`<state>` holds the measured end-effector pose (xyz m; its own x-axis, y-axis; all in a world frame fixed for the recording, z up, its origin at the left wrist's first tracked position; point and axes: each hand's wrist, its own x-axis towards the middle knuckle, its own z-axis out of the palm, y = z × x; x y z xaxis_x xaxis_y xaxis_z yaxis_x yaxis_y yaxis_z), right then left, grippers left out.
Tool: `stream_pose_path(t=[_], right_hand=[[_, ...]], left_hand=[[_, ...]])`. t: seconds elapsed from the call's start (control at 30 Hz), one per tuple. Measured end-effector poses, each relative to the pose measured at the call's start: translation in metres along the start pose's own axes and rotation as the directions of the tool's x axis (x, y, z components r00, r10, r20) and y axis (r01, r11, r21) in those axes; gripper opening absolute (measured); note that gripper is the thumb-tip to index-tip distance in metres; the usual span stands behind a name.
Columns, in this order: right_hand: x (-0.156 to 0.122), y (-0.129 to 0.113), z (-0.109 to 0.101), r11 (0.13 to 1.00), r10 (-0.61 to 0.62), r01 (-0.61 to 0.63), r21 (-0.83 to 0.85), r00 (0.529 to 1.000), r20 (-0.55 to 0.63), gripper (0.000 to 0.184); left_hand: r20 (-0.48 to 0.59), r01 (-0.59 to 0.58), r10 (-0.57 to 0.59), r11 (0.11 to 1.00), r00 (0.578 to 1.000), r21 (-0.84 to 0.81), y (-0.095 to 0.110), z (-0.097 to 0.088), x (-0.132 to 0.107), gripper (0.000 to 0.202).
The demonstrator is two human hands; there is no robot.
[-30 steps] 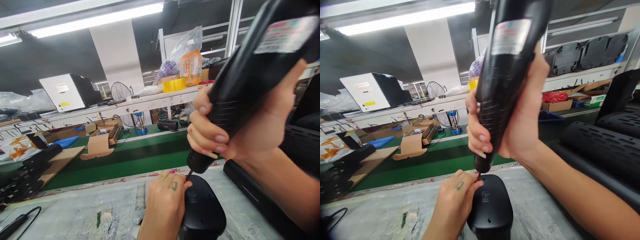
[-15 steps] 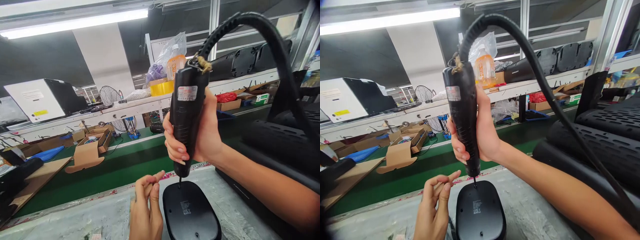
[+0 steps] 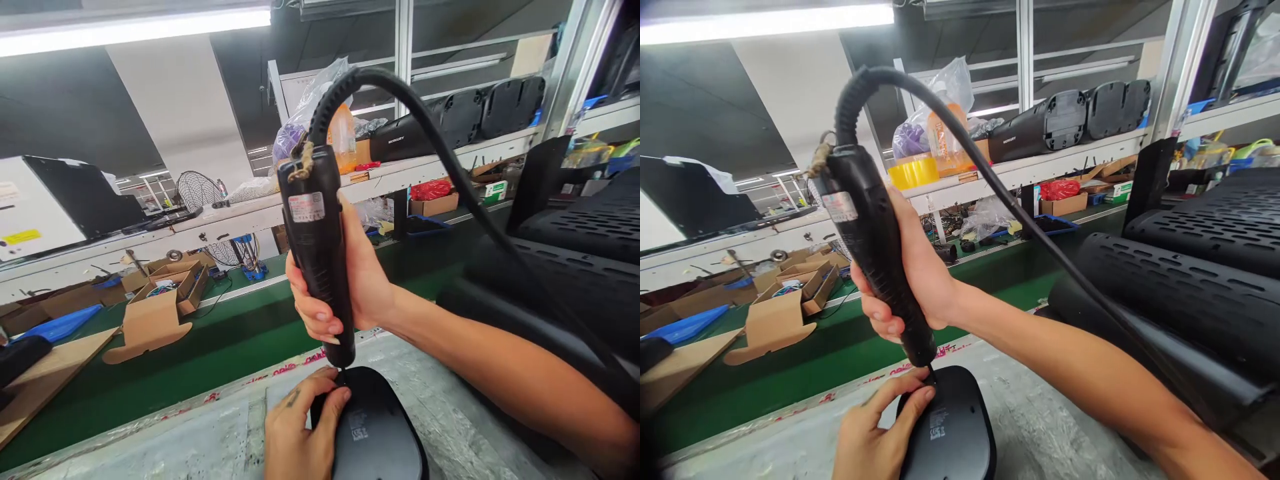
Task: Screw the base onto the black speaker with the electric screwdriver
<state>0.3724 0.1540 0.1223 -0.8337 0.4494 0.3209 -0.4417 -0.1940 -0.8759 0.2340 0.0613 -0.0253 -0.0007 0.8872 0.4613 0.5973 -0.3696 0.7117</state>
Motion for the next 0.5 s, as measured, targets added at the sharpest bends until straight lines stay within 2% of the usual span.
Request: stream_pose_path(t=[0.07,0.13,0.23,0.3,0.4,0.5], right_hand=[[-0.001,-0.001,0.007,0.998,-0.015,0.007,-0.066,0.992,-0.127,0.093],[-0.004,-0.005,0.015,0.993,-0.060,0.038,-0.109,0.978,-0.198,0.093],[-0.013,-0.016,0.027,0.982,-0.161,0.136,-0.133,0.968,-0.193,0.094],[-0.020,-0.025,0.034,0.972,-0.209,0.181,-0.148,0.957,-0.202,0.093],[-0.028,-0.035,0.041,0.970,-0.219,0.189,-0.154,0.954,-0.207,0.097],[-0.034,-0.040,0.045,0.960,-0.255,0.229,-0.159,0.953,-0.163,0.098]], left_hand=[[-0.026,-0.038,0.040,0.997,0.999,0.074,0.002,0.000,0.002,0.016],[-0.047,-0.143,0.153,0.975,0.987,0.168,0.005,-0.001,0.005,0.014],[-0.087,-0.342,0.385,0.887,0.919,0.309,0.015,-0.003,0.008,0.024],[-0.088,-0.412,0.479,0.824,0.874,0.389,0.022,-0.004,0.010,0.029],[-0.064,-0.457,0.534,0.775,0.843,0.436,0.030,-0.005,0.010,0.032],[-0.144,-0.445,0.521,0.818,0.841,0.364,0.037,-0.002,0.010,0.027]])
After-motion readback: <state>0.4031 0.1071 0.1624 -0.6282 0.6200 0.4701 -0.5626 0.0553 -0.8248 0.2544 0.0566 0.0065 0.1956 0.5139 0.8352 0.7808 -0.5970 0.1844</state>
